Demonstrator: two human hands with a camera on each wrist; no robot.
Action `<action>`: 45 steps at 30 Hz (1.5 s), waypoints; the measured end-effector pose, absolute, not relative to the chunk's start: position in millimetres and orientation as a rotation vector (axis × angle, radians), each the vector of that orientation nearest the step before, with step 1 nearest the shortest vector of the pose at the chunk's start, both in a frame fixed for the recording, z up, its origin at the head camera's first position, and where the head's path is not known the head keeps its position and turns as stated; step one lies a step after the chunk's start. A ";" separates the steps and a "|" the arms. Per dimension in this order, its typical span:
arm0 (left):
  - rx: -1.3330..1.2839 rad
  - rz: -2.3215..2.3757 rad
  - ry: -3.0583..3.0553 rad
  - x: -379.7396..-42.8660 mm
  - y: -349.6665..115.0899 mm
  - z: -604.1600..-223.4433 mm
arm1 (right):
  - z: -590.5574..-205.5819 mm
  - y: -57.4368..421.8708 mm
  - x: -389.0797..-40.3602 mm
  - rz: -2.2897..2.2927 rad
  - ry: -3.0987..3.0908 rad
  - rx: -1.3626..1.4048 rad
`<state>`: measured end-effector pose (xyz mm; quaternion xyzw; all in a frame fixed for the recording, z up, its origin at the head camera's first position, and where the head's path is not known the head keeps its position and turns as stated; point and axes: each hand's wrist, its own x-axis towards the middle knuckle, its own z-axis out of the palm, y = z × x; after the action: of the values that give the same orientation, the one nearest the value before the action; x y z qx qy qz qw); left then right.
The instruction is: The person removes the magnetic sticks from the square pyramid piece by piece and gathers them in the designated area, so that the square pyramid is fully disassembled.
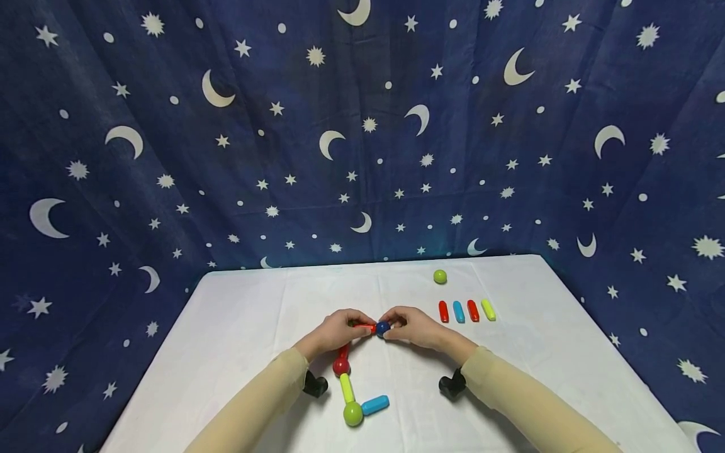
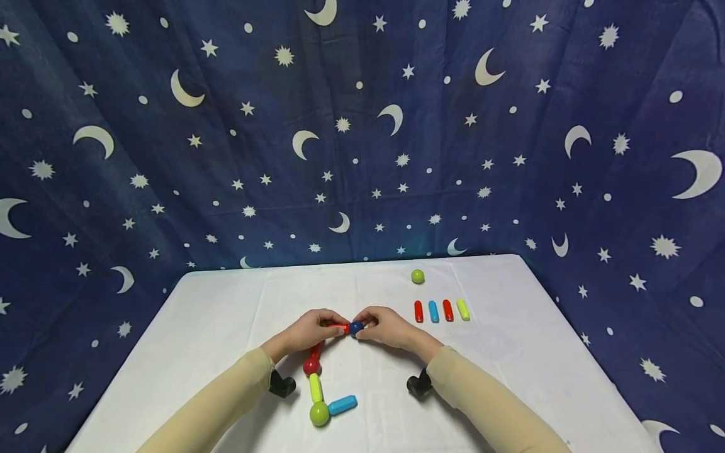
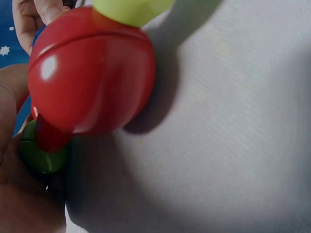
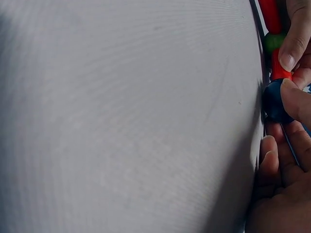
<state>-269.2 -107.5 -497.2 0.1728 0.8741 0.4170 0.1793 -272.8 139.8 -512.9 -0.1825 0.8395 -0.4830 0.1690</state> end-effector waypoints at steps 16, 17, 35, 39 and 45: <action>0.542 1.070 2.541 -275.0 -113.4 -497.2 | -507.5 140.8 -275.7 -1.439 2.330 -0.512; 0.543 1.063 2.552 -274.7 -114.8 -497.8 | -505.6 142.7 -276.6 -1.455 2.320 -0.507; 0.472 1.054 2.636 -268.9 -134.1 -502.0 | -459.1 261.2 -330.4 -1.390 2.743 -0.105; 0.463 1.050 2.627 -269.7 -132.2 -502.5 | -465.1 277.3 -339.1 -1.334 2.781 -0.006; 0.468 1.047 2.614 -270.0 -131.0 -504.2 | -475.6 287.0 -345.8 -1.239 2.819 0.042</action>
<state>-270.0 -131.0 -504.2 0.1624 0.9063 0.3629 0.1431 -345.8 287.0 -475.6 0.0136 0.9149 -0.4022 0.0309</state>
